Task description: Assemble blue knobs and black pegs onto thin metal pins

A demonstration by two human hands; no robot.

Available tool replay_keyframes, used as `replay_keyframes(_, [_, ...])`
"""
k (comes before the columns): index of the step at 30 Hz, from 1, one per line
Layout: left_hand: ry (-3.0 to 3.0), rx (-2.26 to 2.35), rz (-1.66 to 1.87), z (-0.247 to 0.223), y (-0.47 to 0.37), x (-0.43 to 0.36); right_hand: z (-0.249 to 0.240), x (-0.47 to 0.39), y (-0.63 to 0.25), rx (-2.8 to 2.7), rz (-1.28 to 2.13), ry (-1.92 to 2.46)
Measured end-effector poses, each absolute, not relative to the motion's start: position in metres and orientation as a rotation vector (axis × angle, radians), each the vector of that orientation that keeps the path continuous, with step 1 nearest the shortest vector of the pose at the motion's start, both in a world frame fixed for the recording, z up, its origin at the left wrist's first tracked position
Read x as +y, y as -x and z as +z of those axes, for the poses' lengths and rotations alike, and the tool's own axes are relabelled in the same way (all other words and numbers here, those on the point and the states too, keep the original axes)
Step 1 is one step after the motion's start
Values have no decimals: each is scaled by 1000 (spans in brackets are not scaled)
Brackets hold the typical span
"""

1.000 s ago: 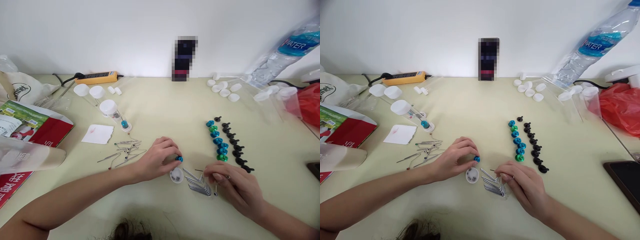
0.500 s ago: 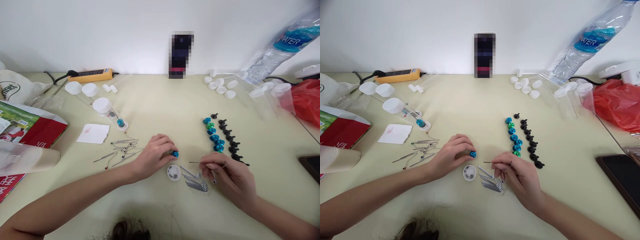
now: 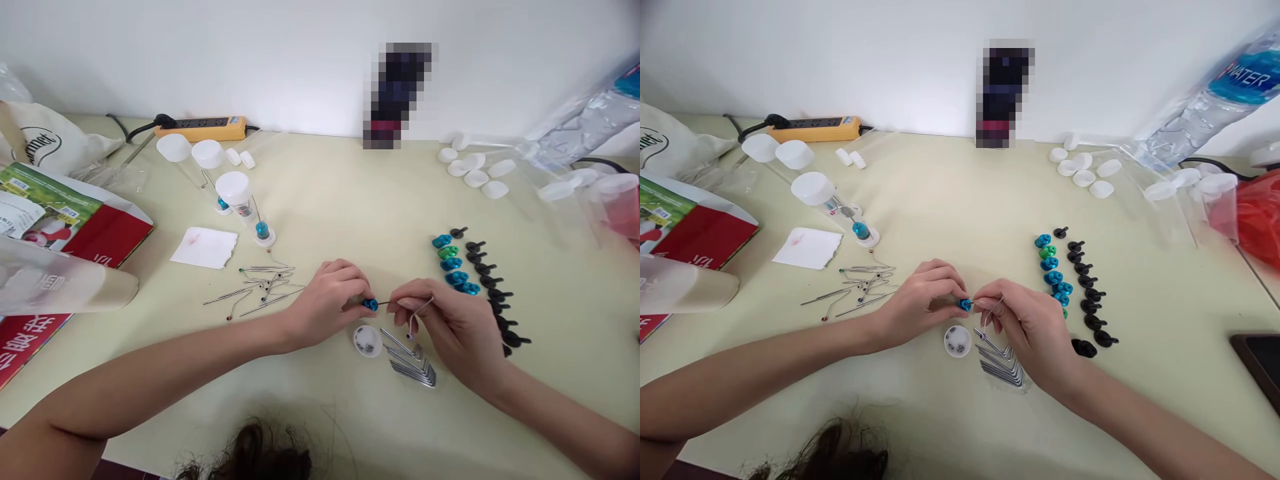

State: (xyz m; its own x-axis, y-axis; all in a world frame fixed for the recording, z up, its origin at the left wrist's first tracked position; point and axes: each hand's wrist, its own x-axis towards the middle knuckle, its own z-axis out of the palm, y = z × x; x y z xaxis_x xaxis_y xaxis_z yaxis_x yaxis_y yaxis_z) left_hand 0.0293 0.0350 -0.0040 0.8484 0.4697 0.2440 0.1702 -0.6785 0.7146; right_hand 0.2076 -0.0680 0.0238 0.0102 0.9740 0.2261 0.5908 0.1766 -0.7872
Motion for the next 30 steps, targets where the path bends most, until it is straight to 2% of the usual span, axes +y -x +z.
replay_keyframes(11, [-2300, 469, 517, -1, -29, 36, 28, -60, -205, -2054, 403, 1425])
replay_keyframes(20, [-2295, 513, 505, -1, -28, 35, 35, -75, -210, -2056, 432, 1681])
replay_keyframes(30, [-2229, 616, 479, 41, -5, 50, 31, -108, -207, -2142, 426, 1674])
